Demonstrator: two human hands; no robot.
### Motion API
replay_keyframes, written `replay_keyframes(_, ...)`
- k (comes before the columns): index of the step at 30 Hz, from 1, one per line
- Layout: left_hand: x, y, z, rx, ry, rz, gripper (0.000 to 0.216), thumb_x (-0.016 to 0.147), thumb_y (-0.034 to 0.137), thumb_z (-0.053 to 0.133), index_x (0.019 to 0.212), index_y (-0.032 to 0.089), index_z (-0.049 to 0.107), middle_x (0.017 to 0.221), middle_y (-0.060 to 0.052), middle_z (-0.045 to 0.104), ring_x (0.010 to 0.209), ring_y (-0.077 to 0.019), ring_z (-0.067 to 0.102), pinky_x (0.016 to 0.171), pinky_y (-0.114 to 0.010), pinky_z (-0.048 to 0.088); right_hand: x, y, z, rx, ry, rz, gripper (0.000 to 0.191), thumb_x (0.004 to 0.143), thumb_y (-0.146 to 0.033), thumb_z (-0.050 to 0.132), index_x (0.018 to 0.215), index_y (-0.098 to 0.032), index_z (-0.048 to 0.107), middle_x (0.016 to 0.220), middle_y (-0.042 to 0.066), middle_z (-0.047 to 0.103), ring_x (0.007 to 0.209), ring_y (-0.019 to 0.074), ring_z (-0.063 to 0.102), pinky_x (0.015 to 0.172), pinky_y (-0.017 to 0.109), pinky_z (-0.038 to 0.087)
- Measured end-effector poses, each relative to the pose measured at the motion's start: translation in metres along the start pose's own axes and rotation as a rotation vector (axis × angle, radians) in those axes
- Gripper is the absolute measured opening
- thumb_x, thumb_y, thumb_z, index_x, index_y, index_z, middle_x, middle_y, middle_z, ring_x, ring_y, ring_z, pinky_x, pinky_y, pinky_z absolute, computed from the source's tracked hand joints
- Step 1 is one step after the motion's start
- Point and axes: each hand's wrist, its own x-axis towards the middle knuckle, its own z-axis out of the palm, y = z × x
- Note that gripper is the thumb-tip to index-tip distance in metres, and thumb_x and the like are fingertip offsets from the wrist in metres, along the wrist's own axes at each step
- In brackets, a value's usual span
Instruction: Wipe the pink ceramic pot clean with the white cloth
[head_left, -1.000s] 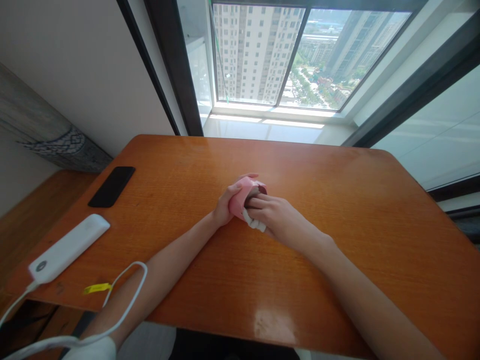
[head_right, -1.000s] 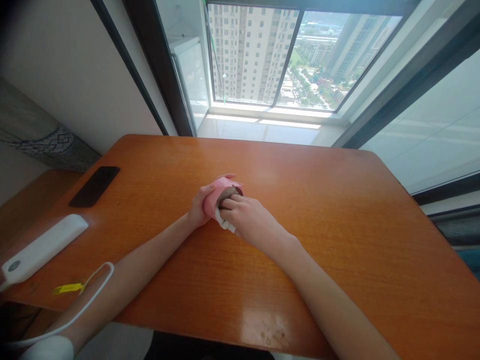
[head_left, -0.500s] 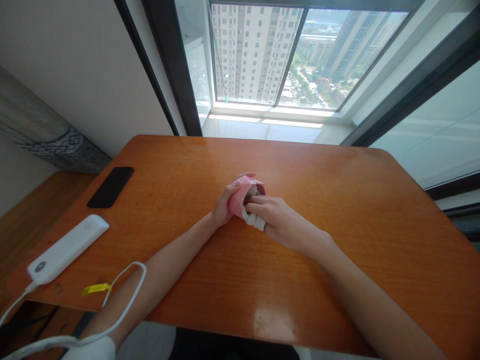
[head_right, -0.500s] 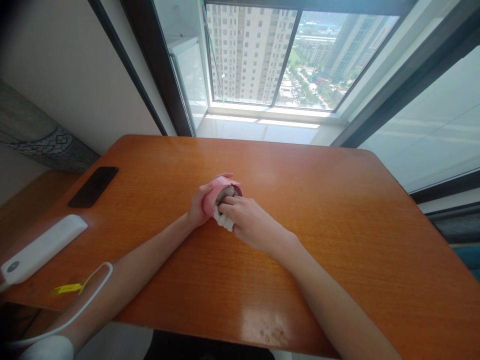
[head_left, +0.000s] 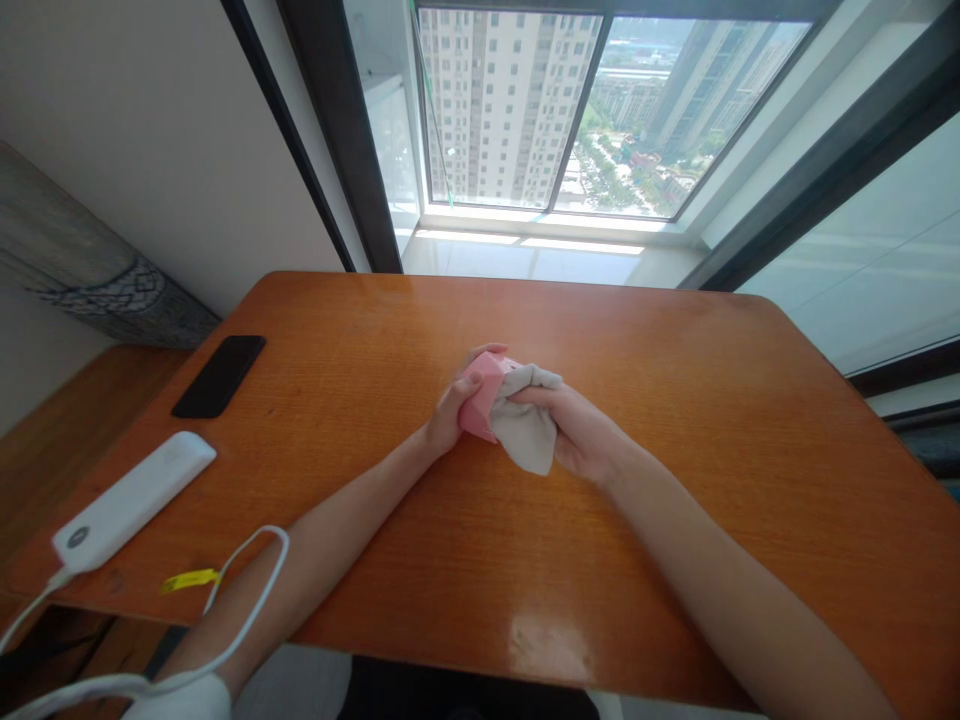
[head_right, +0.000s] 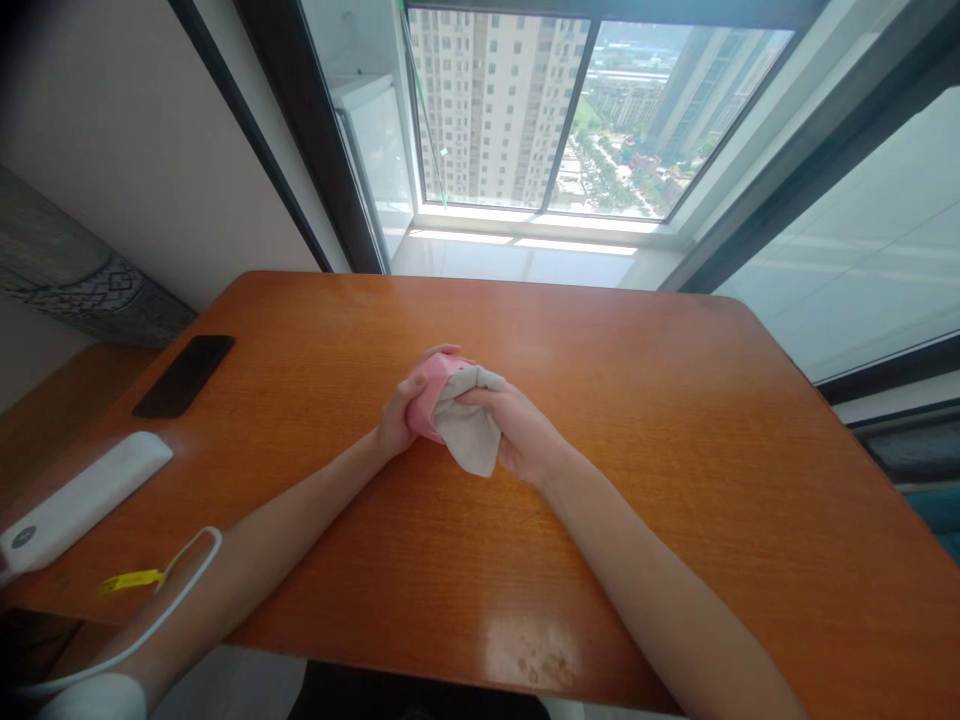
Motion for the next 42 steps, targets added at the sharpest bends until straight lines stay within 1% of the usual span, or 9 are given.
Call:
replay_keyframes(6, -0.002, 0.000, -0.002, 0.222, 0.074, 0.197, 0.061, 0.097, 0.057, 0.070, 0.149, 0.027, 0.059, 0.149, -0.009, 0.066, 0.132, -0.0323, 0.065, 0.116, -0.046, 0.052, 0.008, 0.001, -0.006, 0.188, 0.040, 0.075, 0.021, 0.092, -0.020, 0.072, 0.113, -0.021, 0.065, 0.084, 0.004, 0.079, 0.062, 0.0227, 0.077, 0.047, 0.036, 0.068)
replay_keyframes(12, -0.002, 0.004, 0.001, 0.300, 0.063, 0.265, 0.062, 0.097, 0.058, 0.071, 0.150, 0.027, 0.059, 0.152, -0.011, 0.062, 0.134, -0.0331, 0.063, 0.119, -0.049, 0.049, 0.005, 0.005, -0.001, 0.295, 0.020, -0.038, 0.020, 0.087, -0.016, 0.075, 0.105, -0.022, 0.067, 0.087, 0.003, 0.079, 0.065, 0.0218, 0.078, 0.053, 0.038, 0.072)
replay_keyframes(20, -0.001, 0.001, 0.001, 0.191, 0.062, 0.203, 0.061, 0.098, 0.059, 0.066, 0.149, 0.027, 0.056, 0.146, -0.010, 0.067, 0.131, -0.0315, 0.067, 0.118, -0.050, 0.051, -0.005, 0.010, 0.006, 0.065, -0.047, -0.115, 0.037, 0.071, -0.015, 0.088, 0.104, -0.020, 0.073, 0.081, 0.000, 0.076, 0.066, 0.0181, 0.069, 0.056, 0.032, 0.065)
replay_keyframes(26, -0.002, 0.001, 0.000, 0.137, 0.040, 0.141, 0.059, 0.099, 0.056, 0.064, 0.148, 0.024, 0.057, 0.143, -0.010, 0.070, 0.129, -0.0310, 0.068, 0.115, -0.047, 0.052, 0.001, 0.014, -0.003, -0.261, -0.035, -0.274, 0.021, 0.070, -0.024, 0.084, 0.086, -0.018, 0.073, 0.079, -0.002, 0.069, 0.074, 0.0148, 0.062, 0.068, 0.027, 0.051)
replay_keyframes(29, -0.001, 0.001, -0.001, 0.110, 0.029, 0.078, 0.058, 0.099, 0.055, 0.063, 0.147, 0.024, 0.058, 0.141, -0.010, 0.071, 0.124, -0.0309, 0.071, 0.110, -0.047, 0.055, 0.001, 0.011, -0.008, -0.502, -0.104, -0.357, 0.011, 0.077, -0.027, 0.073, 0.077, -0.018, 0.067, 0.070, -0.004, 0.060, 0.066, 0.0127, 0.051, 0.063, 0.026, 0.042)
replay_keyframes(32, -0.001, 0.001, -0.002, 0.109, 0.015, 0.043, 0.058, 0.098, 0.056, 0.064, 0.146, 0.025, 0.060, 0.139, -0.010, 0.072, 0.119, -0.0307, 0.072, 0.104, -0.045, 0.058, 0.000, 0.007, -0.011, -0.721, -0.217, -0.457, 0.011, 0.082, -0.021, 0.061, 0.071, -0.019, 0.061, 0.065, -0.005, 0.050, 0.061, 0.0111, 0.041, 0.059, 0.026, 0.033)
replay_keyframes(34, -0.001, 0.001, -0.002, 0.109, 0.002, 0.041, 0.058, 0.097, 0.056, 0.065, 0.146, 0.025, 0.061, 0.139, -0.010, 0.073, 0.119, -0.0298, 0.072, 0.103, -0.043, 0.058, 0.000, 0.005, -0.012, -0.841, -0.276, -0.559, 0.014, 0.083, -0.013, 0.056, 0.071, -0.019, 0.060, 0.068, -0.004, 0.051, 0.064, 0.0115, 0.042, 0.061, 0.026, 0.035)
replay_keyframes(37, -0.001, 0.004, -0.001, 0.111, -0.023, 0.049, 0.057, 0.097, 0.055, 0.065, 0.145, 0.024, 0.062, 0.140, -0.010, 0.073, 0.122, -0.0296, 0.072, 0.108, -0.043, 0.056, 0.001, 0.003, -0.016, -1.072, -0.333, -0.740, 0.021, 0.085, -0.003, 0.055, 0.073, -0.018, 0.064, 0.078, 0.000, 0.062, 0.072, 0.0138, 0.052, 0.069, 0.027, 0.041)
replay_keyframes(42, 0.000, 0.006, 0.001, 0.117, -0.061, 0.051, 0.058, 0.095, 0.053, 0.069, 0.145, 0.025, 0.063, 0.142, -0.011, 0.073, 0.128, -0.0332, 0.071, 0.115, -0.049, 0.054, 0.004, 0.002, -0.019, -1.617, -0.380, -0.939, 0.021, 0.089, 0.000, 0.065, 0.084, -0.018, 0.075, 0.095, 0.010, 0.077, 0.089, 0.0234, 0.065, 0.083, 0.035, 0.049)
